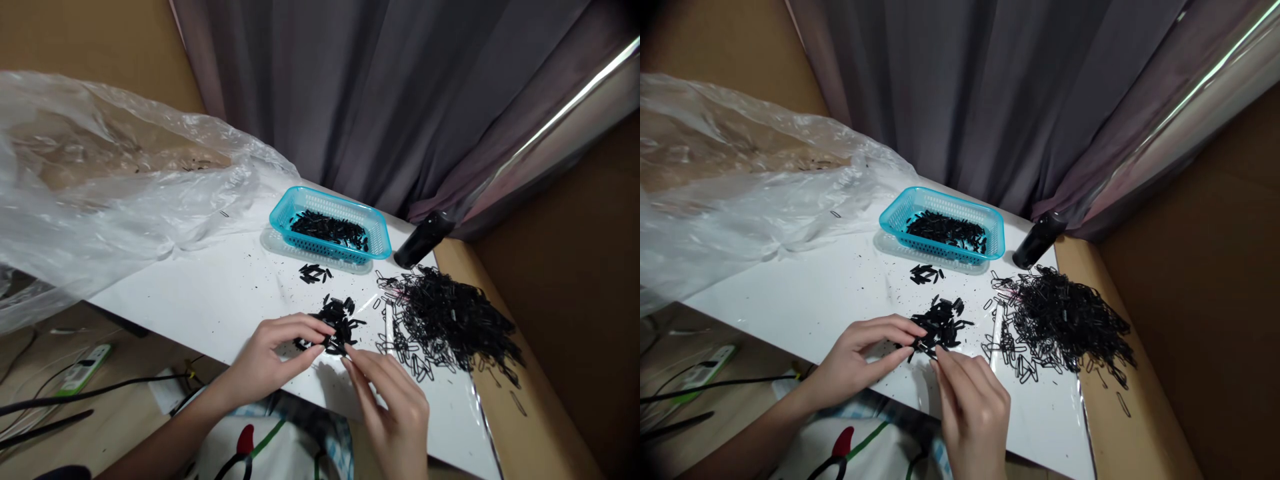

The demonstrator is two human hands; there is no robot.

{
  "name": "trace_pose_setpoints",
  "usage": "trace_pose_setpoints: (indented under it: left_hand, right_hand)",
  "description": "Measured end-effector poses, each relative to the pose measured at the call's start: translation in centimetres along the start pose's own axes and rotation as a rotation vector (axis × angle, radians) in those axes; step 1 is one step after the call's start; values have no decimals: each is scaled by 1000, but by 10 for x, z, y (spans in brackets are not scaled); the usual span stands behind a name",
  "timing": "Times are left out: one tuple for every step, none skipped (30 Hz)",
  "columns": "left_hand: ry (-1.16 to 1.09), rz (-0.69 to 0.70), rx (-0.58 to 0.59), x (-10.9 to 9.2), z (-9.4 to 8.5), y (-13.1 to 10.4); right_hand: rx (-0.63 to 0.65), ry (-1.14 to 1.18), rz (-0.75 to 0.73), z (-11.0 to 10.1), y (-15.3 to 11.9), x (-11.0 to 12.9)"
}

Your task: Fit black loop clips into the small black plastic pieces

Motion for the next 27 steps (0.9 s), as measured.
trace_pose_setpoints:
  left_hand:
    - [3, -4, 5, 0, 0, 0]
    - [4, -7, 11, 1, 0, -1]
    - [5, -10, 16, 1, 0, -1]
    - [5, -13, 21, 2, 0, -1]
    - [5, -15, 25, 2, 0, -1]
    - [3, -15, 30, 3, 0, -2]
    - [2, -13, 32, 3, 0, -1]
    - [1, -10, 34, 3, 1, -1]
    - [-1, -6, 36, 3, 1, -1]
    - [-6, 5, 39, 2, 1, -1]
    - [-14, 19, 43, 1, 1, 0]
    - [-24, 35, 49, 0, 1, 0]
    - [-34, 49, 55, -2, 1, 0]
    - [-43, 60, 61, -3, 1, 1]
    - [-49, 67, 66, -4, 1, 1]
    - [-51, 69, 67, -5, 0, 1]
    - [-52, 67, 66, -5, 0, 1]
    - [-53, 63, 66, -5, 1, 1]
    - [-52, 55, 67, -4, 1, 1]
    - [-51, 47, 72, -3, 2, 0]
    - [-51, 38, 78, -2, 3, 0]
    - [-50, 29, 84, -1, 4, 0]
    - [-53, 22, 89, -1, 5, -1]
    - [-59, 19, 90, 0, 5, -1]
    - [-70, 18, 87, 0, 5, -1]
    - [-82, 15, 81, 1, 4, -2]
    - [-93, 10, 73, 1, 3, -2]
  right_hand:
    - [6, -6, -7, 0, 0, -1]
    - [10, -13, -17, 0, 0, -1]
    - [12, -19, -26, 0, 0, -1]
    - [13, -25, -36, 0, 0, -1]
    - [16, -27, -43, 0, 0, -1]
    - [20, -27, -42, 0, 0, -1]
    - [23, -25, -39, 0, 0, -1]
    - [23, -20, -32, 0, 0, -1]
    - [23, -15, -23, 0, 0, -1]
    - [24, -7, -12, 0, 0, -1]
    - [24, 4, 0, 0, 0, -2]
    - [27, 19, 11, 0, 0, -3]
    - [33, 38, 25, 1, 0, -4]
    - [38, 62, 39, 1, -1, -5]
    - [39, 87, 51, 2, -1, -6]
    - [34, 112, 61, 2, -2, -6]
    - [23, 137, 70, 3, -3, -6]
    - [14, 160, 75, 4, -4, -6]
    - [7, 184, 79, 5, -4, -5]
    - [4, 209, 79, 7, -5, -3]
    - [6, 232, 75, 9, -6, -1]
    - [7, 253, 67, 11, -7, 2]
    - [2, 269, 64, 13, -8, 4]
    - [-9, 277, 60, 13, -9, 5]
    - [-24, 278, 61, 13, -9, 6]
    - [-42, 272, 65, 11, -9, 7]
    - [-58, 263, 71, 10, -9, 7]
Point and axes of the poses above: each hand's wrist, its own y-axis towards the middle knuckle, its own z-axis out of the palm, x = y × z, the point moved 6 cm from there along y, towards the middle knuckle, and after that the axes turned 1 degree about x, right-handed, at the moved point
